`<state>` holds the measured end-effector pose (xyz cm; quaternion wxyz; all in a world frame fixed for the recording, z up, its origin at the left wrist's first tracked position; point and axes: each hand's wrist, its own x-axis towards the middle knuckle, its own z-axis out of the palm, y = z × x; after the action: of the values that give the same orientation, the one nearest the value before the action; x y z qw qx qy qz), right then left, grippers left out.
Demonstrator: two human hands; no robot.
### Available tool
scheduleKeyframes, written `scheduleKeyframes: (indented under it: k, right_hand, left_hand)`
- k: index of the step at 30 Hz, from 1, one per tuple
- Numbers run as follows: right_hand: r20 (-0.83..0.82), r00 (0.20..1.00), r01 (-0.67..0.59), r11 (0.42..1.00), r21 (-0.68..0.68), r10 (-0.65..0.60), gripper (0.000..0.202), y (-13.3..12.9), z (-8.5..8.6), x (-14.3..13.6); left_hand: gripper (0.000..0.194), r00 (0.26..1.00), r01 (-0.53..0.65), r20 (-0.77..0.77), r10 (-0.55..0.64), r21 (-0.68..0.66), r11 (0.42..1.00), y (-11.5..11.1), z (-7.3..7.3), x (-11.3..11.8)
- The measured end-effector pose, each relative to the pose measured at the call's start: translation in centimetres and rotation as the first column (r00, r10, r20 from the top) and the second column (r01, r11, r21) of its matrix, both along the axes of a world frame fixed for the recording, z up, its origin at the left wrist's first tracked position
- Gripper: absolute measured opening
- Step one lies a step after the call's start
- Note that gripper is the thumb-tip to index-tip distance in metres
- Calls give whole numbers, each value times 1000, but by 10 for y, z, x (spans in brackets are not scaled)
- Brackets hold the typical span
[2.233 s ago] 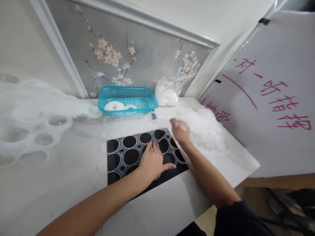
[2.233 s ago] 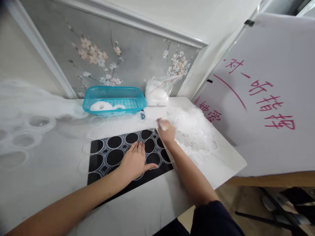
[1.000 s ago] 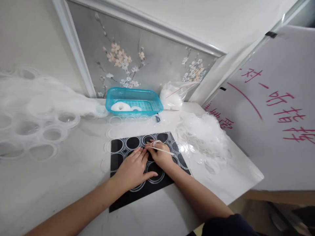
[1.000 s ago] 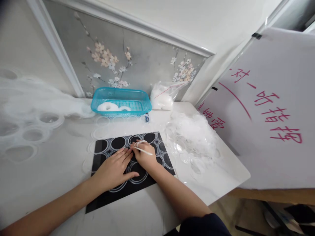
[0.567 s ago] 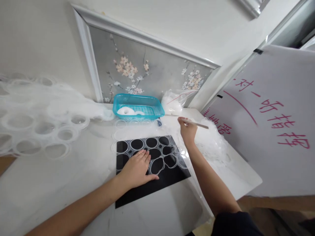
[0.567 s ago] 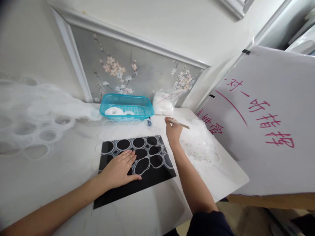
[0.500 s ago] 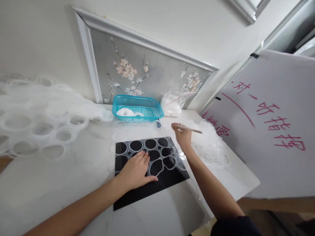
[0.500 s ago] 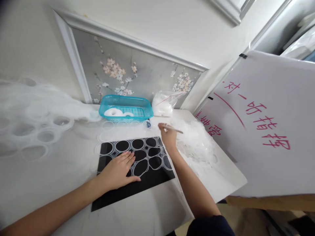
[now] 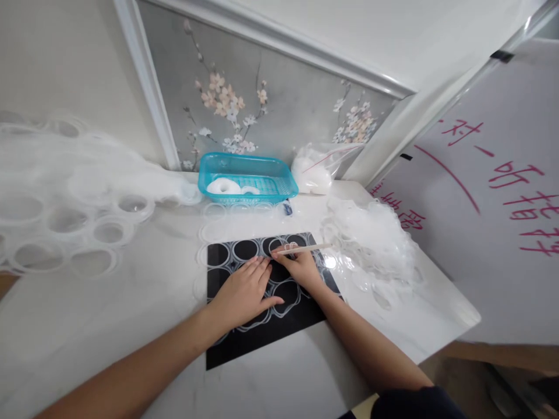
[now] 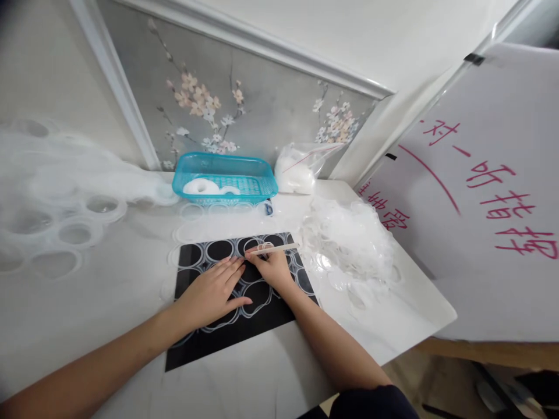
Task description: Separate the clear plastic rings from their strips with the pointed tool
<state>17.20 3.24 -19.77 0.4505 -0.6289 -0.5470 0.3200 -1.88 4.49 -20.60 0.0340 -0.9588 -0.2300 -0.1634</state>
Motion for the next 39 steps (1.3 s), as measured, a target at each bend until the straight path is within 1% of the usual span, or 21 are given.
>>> scheduleKeyframes:
  k: [7, 11, 15, 23, 29, 34, 36, 39]
  right_hand:
    - [-35, 999, -25, 1000, -17, 24, 10, 0, 2, 1]
    - [-26, 999, -29, 999, -39, 28, 9, 0, 4, 1]
    - [-35, 999, -23, 999, -38, 22, 10, -1, 4, 1]
    - [-43, 999, 0, 1000, -30, -1, 11, -2, 1, 0]
    - [30, 1000, 8, 1000, -15, -8, 10, -3, 1, 0]
    - [88, 996, -17, 998, 67, 11, 9, -3, 2, -2]
    - [146, 989, -20, 995, 98, 5, 10, -4, 2, -3]
    - [276, 961, -35, 991, 130, -3, 14, -10, -1, -7]
  left_hand:
    - [77, 997, 20, 77, -11, -128, 992, 2, -2, -1]
    - [76, 997, 23, 81, -13, -121, 992, 2, -3, 0]
    - [75, 997, 28, 75, -21, -87, 996, 2, -2, 0]
    - [77, 998, 31, 57, -23, -135, 990, 2, -2, 0]
    - [75, 998, 34, 63, -26, -122, 992, 3, -4, 0]
    - [71, 997, 40, 67, -30, -146, 989, 4, -2, 1]
    - [72, 998, 36, 48, -29, -153, 988, 4, 2, 1]
    - [77, 999, 37, 16, -35, -163, 986, 5, 8, 2]
